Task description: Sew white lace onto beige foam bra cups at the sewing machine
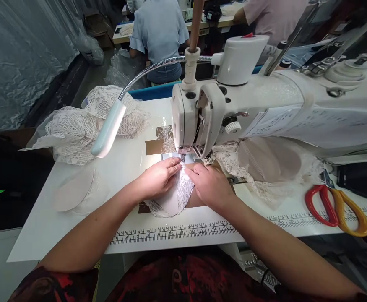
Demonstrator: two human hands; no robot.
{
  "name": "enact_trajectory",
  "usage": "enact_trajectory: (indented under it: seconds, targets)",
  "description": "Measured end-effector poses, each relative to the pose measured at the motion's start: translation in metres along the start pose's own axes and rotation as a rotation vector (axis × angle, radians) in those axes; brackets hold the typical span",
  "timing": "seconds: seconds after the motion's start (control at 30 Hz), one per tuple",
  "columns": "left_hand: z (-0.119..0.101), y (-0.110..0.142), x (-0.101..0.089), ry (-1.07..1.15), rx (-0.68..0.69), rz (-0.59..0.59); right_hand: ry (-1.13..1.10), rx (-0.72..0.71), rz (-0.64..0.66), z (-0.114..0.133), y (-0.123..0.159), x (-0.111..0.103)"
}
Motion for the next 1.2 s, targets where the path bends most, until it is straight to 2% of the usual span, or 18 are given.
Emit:
enact_trajectory:
  seconds: [0.2,0.37,0.57,0.77,0.9,0.97,1.07,1.2]
  targets:
    - [0.009,0.001,0.002,-0.015,0.052,-0.001,-0.049,-0.007,-0.040,-0.001,0.001,0.000]
    - [-0.010,0.011,-0.008,0.033,0.071,-0.066,-0.186,-0.049,-0.106,-0.011,0.009,-0.004]
    - [-0.020,0.013,-0.002,-0.049,-0.012,-0.143,-0.315,-0.091,-0.112,-0.020,0.024,-0.010]
    - [-0.015,0.015,-0.001,0.052,-0.013,-0.155,-0.336,-0.169,-0.127,-0.009,0.024,-0.012]
    - [-0.005,0.018,-0.007,0.163,-0.085,-0.152,-0.251,-0.299,-0.080,0.010,0.025,-0.004]
    - [-0.001,0.020,-0.008,0.222,-0.105,-0.148,-0.215,-0.314,-0.070,0.012,0.027,-0.002]
    - [-0.005,0.022,-0.005,0.207,-0.040,-0.102,-0.204,-0.317,-0.070,0.012,0.030,-0.003]
    - [-0.017,0.024,0.005,0.013,0.089,-0.036,-0.221,-0.330,-0.071,0.011,0.032,-0.005]
Point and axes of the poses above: each hand's wrist, its own y-axis away from the middle knuckle, its own x-axis out of the palm, z = x × y, the point moved 9 cm from there along -y, towards the middle knuckle, and after that the axes turned 10 degrees about y, right-handed, at the moved point
